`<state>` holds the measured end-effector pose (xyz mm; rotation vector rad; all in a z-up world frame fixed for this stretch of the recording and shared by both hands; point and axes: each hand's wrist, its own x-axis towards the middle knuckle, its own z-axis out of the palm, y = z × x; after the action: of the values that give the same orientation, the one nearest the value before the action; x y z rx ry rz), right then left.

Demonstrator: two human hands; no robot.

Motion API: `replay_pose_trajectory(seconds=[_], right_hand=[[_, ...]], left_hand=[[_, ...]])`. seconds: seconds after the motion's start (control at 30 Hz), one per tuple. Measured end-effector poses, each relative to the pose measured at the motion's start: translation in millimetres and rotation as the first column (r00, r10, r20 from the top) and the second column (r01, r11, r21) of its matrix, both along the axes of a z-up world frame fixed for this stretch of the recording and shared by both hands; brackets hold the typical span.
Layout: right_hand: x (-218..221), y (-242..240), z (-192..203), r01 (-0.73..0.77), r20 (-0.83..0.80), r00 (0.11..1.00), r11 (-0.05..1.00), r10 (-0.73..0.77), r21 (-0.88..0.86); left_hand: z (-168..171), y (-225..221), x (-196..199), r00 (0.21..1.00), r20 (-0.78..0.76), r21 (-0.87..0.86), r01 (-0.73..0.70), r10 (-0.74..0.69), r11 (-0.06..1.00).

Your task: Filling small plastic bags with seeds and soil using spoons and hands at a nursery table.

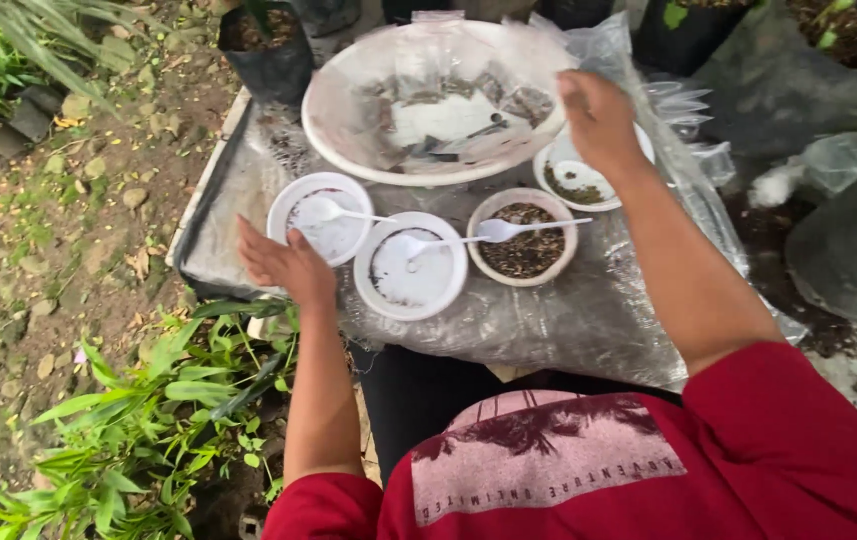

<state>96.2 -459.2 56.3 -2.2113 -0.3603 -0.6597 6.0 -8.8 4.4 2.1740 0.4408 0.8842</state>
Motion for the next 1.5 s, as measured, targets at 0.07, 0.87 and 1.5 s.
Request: replay_pose_trajectory(seconds=[0.07,0.87,1.5], right_hand=[[-24.6,-16.9,9.5,0.048,-0.019,0.999,0.999,-0.048,-0.018],[31.9,13.1,3.9,0.119,-0.059,0.989,0.971,-0.134,-0.206],[118.5,131.6,58.5,-0.161,-0.464,0.884,0.895,-0.057,-0.417]], left_hand=[[2.9,-1.5,-1.3,1.000,-0.010,-0.001,0.002,-0.002,1.000],[1.5,0.4,-1.7,0.996,0.089,0.047,0.005,-0.009,0.999],[0.8,7.7,-4.6,0.981,0.185,0.076,0.045,-0.058,0.996]])
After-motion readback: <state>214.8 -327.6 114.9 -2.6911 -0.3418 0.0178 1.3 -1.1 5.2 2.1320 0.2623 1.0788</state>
